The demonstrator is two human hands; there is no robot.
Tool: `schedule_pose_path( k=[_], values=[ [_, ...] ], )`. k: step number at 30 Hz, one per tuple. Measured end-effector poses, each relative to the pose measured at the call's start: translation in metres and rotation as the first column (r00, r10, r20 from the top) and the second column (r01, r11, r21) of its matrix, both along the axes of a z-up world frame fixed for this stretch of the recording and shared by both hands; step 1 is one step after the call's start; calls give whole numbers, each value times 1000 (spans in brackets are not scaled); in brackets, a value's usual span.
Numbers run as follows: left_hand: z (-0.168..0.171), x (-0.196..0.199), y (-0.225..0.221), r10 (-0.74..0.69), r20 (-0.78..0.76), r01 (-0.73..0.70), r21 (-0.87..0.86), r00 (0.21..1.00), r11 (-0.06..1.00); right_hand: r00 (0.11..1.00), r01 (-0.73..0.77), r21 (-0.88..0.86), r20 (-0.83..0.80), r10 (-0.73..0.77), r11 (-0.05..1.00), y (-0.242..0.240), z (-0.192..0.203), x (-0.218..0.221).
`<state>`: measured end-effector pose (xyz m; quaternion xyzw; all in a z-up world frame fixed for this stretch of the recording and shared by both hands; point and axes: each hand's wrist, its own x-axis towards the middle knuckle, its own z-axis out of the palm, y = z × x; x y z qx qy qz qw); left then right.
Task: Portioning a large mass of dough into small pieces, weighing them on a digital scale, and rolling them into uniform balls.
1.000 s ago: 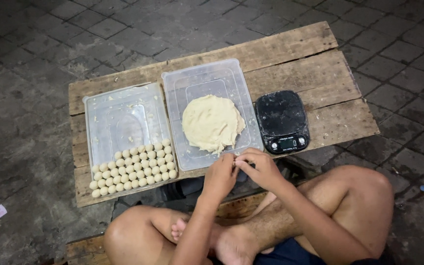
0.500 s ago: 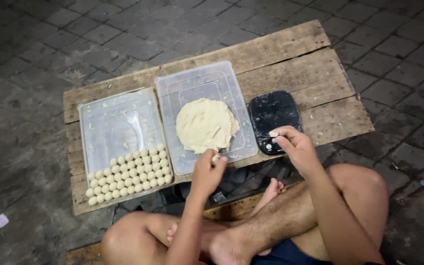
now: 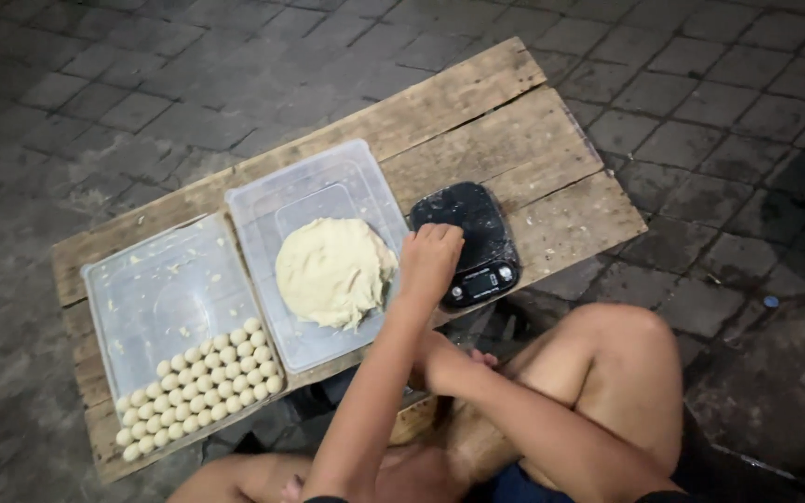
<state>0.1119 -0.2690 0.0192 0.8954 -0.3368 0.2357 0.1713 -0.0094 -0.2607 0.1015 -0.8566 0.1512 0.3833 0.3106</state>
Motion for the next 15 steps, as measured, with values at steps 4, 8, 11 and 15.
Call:
schedule_pose_path(
  k=[4,8,11,15],
  values=[
    [7,2,-11,-18,165,16,13,986,1000,994,-13,8,107,12,1000,-3,-45,-1],
    [28,-2,-1,44,163,-44,-2,986,999,936,-109,-27,335,112,994,-8,-82,-13],
    [23,4,11,52,216,-63,46,975,997,881,-206,-115,410,235,972,-8,-40,-21],
    [34,-15,-6,8,237,-5,-14,972,1000,857,-94,-118,497,140,989,-9,-102,-16]
  ],
)
